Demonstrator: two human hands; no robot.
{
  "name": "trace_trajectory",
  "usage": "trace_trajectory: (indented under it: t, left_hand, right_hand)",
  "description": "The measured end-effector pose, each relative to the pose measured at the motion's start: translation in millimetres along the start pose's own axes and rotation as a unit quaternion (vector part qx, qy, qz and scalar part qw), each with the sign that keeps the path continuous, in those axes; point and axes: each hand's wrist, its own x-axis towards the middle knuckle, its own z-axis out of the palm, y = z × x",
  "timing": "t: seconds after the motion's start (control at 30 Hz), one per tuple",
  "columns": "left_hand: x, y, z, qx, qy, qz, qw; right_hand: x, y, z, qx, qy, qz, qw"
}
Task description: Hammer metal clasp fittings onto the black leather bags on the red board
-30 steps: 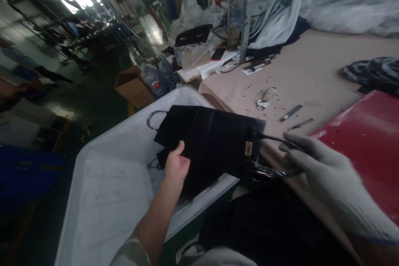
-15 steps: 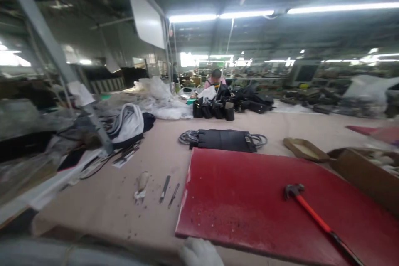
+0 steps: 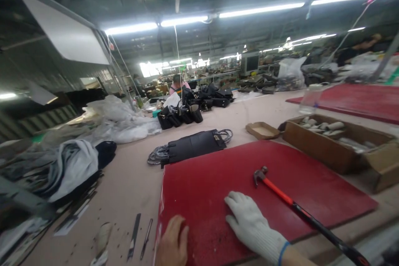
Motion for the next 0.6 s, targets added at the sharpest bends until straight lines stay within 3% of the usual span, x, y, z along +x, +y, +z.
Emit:
trace_trajectory:
  t: [0.07,0.2,0.43,0.5,0.6]
  left_hand:
    - [31.7,17.6,24.7,0.064,-0.020,-0.010,0.998]
    - [104.7,59.0,64.6,0.121,-0.111,-0.002,0.986]
    - [227.2,108.5,134.4,0.012,-0.096,0.043,0.994]
    - [253.1,126.4,154.7,0.005,-0.103,0.062,0.993]
    - [271.7,154.6,177.2,0.022,-0.130,0.106,0.986]
  right_hand:
    - [4.7,9.3,5.5,0.005,0.007,-0.021,1.000]
    - [4.9,18.7,20.5,0.021,0.014,-0.039,0.999]
    - [4.8,13.9,18.9,0.079,-0.042,-0.015,0.996]
    - [3.5,11.5,14.7,0.102,-0.039,-0.010,0.994]
    - [-1.5,2.8,3.8,0.116,-0.013,-0.004,0.993]
